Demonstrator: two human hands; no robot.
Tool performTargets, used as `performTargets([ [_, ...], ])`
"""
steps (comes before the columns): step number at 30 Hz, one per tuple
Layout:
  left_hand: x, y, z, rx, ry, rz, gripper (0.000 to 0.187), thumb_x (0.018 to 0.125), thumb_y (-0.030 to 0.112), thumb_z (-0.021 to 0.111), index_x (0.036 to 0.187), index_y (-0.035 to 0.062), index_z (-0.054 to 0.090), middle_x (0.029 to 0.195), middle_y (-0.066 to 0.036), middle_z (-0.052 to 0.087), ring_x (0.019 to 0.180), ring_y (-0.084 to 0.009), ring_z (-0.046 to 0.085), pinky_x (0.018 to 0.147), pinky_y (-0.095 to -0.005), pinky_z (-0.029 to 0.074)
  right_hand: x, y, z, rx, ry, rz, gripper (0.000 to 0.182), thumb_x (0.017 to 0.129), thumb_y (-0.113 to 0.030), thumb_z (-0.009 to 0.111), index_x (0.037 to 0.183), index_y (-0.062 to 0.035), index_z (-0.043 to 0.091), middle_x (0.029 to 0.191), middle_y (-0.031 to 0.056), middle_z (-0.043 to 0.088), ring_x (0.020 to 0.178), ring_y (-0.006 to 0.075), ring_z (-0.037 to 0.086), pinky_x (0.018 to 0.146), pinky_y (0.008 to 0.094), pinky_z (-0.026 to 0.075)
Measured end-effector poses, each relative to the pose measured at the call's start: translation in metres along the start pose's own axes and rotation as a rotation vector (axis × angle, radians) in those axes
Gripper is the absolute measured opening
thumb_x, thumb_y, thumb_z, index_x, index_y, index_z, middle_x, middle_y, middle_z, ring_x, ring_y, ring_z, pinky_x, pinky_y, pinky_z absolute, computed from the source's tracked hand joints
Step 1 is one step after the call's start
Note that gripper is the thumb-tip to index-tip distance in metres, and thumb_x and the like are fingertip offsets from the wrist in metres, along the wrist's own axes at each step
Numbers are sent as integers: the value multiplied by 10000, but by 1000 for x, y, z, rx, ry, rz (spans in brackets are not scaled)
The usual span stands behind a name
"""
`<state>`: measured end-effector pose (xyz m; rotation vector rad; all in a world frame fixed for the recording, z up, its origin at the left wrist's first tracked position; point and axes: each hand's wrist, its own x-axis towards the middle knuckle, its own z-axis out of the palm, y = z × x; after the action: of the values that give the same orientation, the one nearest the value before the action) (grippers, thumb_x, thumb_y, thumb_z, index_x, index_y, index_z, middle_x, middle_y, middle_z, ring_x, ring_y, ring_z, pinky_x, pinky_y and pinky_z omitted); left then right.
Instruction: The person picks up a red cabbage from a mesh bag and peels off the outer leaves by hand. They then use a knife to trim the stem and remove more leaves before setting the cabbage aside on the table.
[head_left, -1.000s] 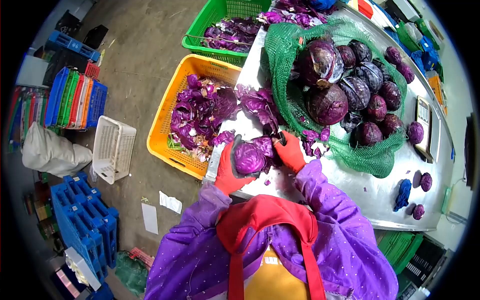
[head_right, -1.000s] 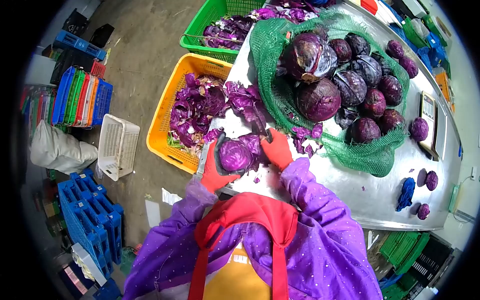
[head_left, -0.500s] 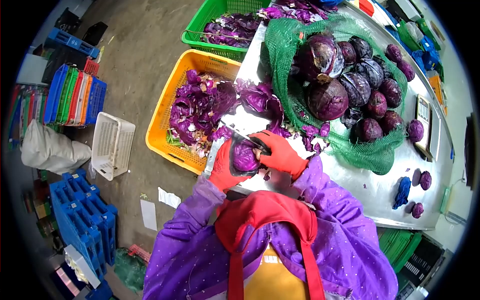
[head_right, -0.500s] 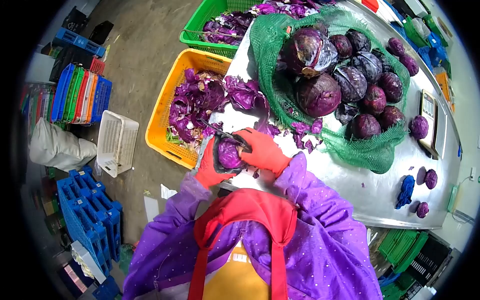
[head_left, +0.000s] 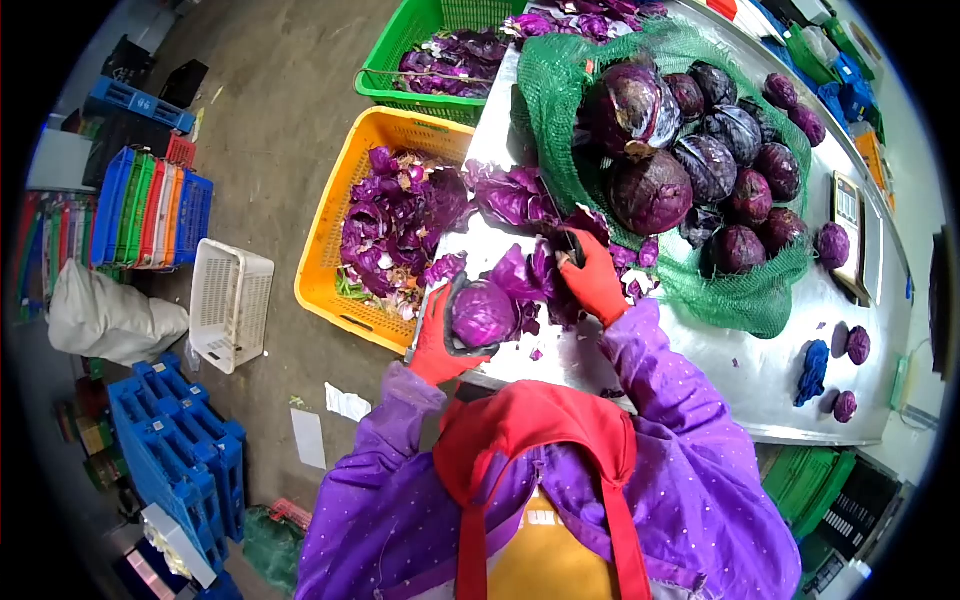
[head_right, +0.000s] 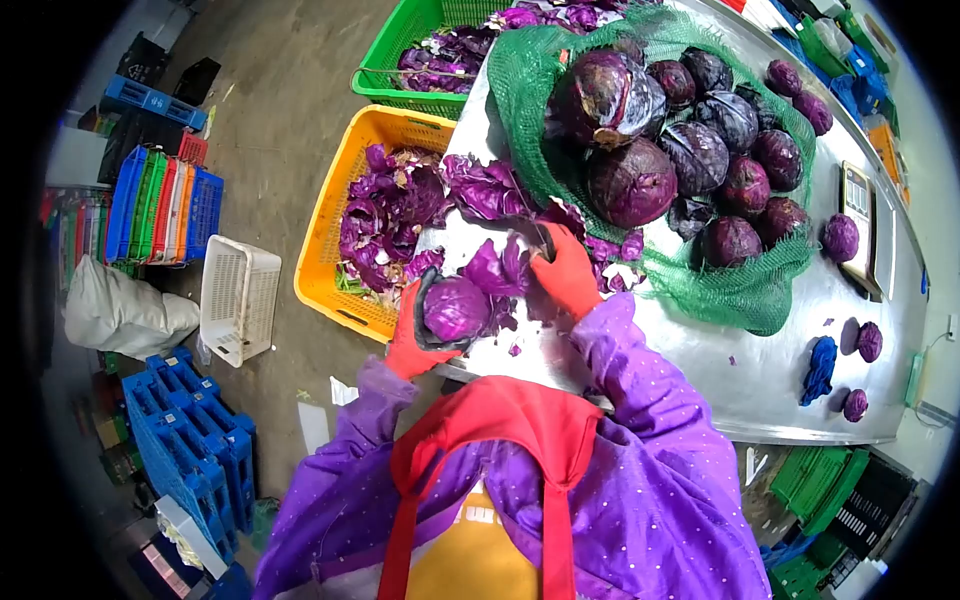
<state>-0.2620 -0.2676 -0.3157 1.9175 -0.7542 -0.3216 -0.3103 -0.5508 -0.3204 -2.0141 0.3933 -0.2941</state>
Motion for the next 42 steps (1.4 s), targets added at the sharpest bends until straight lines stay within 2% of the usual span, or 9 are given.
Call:
performTargets([
  [7,-7,-11,6,-290,77,-121,1073,521,121,934,1425,49,360,1342,-144,451,1245,-281,498,1053,-405,436,-57,-55,14,12,-325,20,543,809,-184,653,1322,-78,511,1161,200,569,1066,414,582,908,446,486],
  [15,-1,19,18,-593,285,-121,1045,535,77,911,1423,38,363,1336,-129,486,1213,-258,528,1028,-395,463,-59,-29,46,-176,-212,222,615,763,-162,662,1326,-71,432,1226,220,515,1066,448,578,868,496,501],
  [21,20,41,-2,-1681,406,-434,839,825,565,661,1496,172,345,1490,-191,407,1372,-379,400,1114,-630,329,-37,-8,27,88,-130,244,396,794,-103,626,1179,-21,583,997,167,628,938,307,616,866,367,483],
  [24,33,61,-14,-1884,279,-532,860,798,606,672,1473,161,378,1471,-160,441,1330,-383,444,1106,-609,353,-25,-49,-3,262,-71,98,347,869,-48,605,1215,-34,590,1030,87,646,936,154,595,862,309,475],
  [28,44,83,-6,-2029,171,-664,829,765,607,693,1422,163,450,1390,-113,527,1220,-317,545,960,-492,516,-12,-94,-30,353,-227,96,433,879,-89,665,1298,-54,565,1119,42,636,1007,131,573,899,294,460],
  [33,39,80,23,-2335,-438,-634,666,843,545,610,1391,190,482,1348,-71,546,1117,-232,594,806,-367,546,-14,-111,-38,735,-445,104,723,856,-201,740,1469,-46,390,1220,60,610,1074,136,576,913,295,483],
  [34,37,88,28,-1560,-342,-495,725,853,634,540,1421,194,441,1376,-75,531,1124,-276,593,804,-408,555,-19,-109,-43,676,-517,247,769,853,-202,745,1489,-38,344,1251,89,602,1118,159,564,940,309,481],
  [38,44,112,47,-2182,-214,-1324,829,891,724,441,1483,149,355,1400,-145,518,1144,-347,601,871,-455,541,-58,-103,-88,810,-369,528,755,844,-339,750,1450,-44,409,1187,81,625,1011,134,612,837,305,526],
  [42,61,106,99,-1259,-995,-1100,800,925,615,511,1507,101,317,1317,-153,582,1117,-294,620,922,-402,518,-151,35,-83,1354,-6,552,574,914,-338,648,1388,-67,471,1158,85,633,973,149,633,826,316,555],
])
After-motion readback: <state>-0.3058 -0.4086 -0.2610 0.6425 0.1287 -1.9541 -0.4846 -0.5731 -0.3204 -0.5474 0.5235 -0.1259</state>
